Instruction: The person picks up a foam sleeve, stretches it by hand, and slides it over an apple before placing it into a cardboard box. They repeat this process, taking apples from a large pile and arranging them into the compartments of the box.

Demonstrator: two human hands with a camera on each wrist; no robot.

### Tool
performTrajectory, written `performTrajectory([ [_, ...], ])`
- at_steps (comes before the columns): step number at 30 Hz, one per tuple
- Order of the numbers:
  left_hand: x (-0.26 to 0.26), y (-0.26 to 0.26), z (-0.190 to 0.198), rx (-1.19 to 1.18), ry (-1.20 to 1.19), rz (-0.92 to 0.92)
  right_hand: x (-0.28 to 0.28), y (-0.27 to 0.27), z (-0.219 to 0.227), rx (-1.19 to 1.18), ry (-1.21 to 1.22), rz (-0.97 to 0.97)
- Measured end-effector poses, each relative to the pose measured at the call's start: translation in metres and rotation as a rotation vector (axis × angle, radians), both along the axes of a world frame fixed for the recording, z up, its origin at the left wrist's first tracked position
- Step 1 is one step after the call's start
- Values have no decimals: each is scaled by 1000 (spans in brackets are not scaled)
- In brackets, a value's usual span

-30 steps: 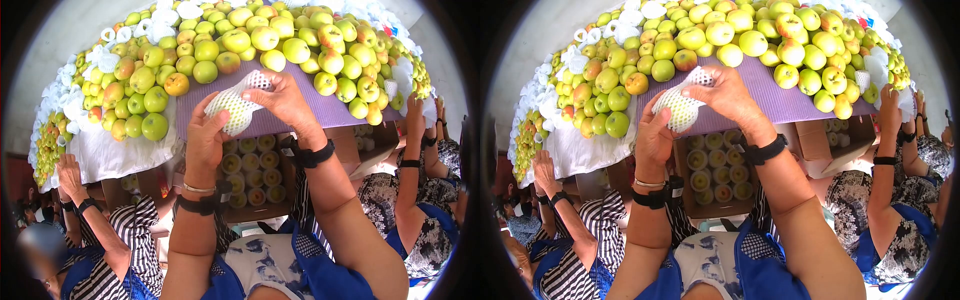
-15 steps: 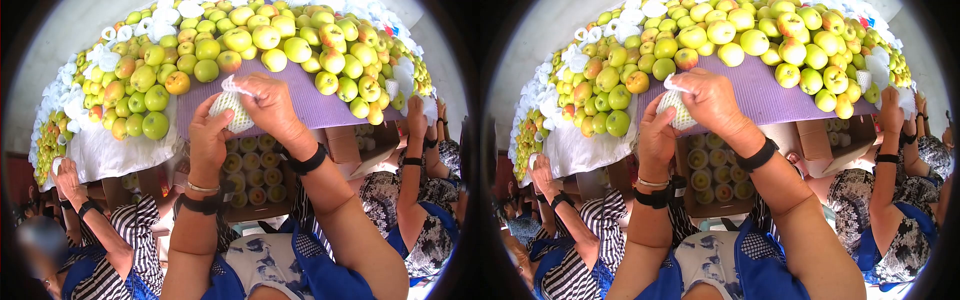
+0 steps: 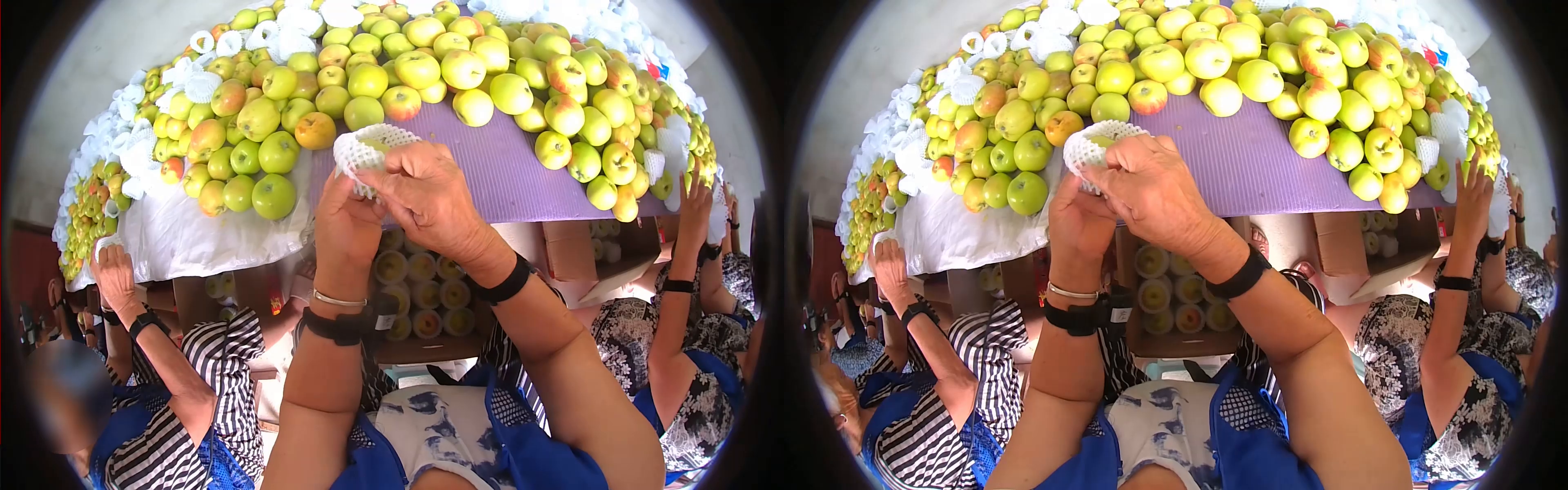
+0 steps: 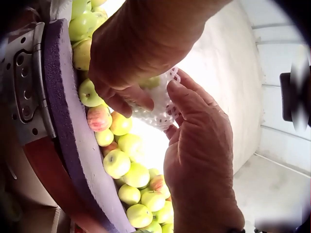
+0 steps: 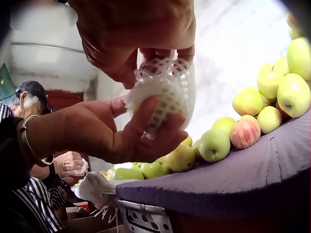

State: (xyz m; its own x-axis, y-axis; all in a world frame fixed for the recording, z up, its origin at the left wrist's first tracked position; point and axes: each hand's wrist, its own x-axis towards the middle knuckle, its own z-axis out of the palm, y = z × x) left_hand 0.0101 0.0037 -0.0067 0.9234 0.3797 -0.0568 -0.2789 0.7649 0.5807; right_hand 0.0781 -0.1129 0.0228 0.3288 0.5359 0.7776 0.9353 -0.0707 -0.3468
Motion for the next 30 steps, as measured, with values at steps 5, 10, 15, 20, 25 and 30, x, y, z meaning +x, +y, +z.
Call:
performTrajectory([
  [5, -3, -1, 10, -132, -152, -142, -2, 5, 2, 52, -83, -80],
  [10, -2, -7, 13, -37, -205, -106, -7, 5, -1, 23, -113, -71],
  [15, -3, -1, 6, -214, -254, -100, -6, 3, -6, 146, 61, 128],
  [20, 1, -2, 7, -208, -368, -166, -5, 2, -9, 508, 922, 165],
  [25, 1, -11, 14, -84, -291, -227, 5, -6, 16, 254, 534, -158],
  [30, 5, -22, 16, 154, -207, -163, 15, -10, 12, 226, 446, -123],
])
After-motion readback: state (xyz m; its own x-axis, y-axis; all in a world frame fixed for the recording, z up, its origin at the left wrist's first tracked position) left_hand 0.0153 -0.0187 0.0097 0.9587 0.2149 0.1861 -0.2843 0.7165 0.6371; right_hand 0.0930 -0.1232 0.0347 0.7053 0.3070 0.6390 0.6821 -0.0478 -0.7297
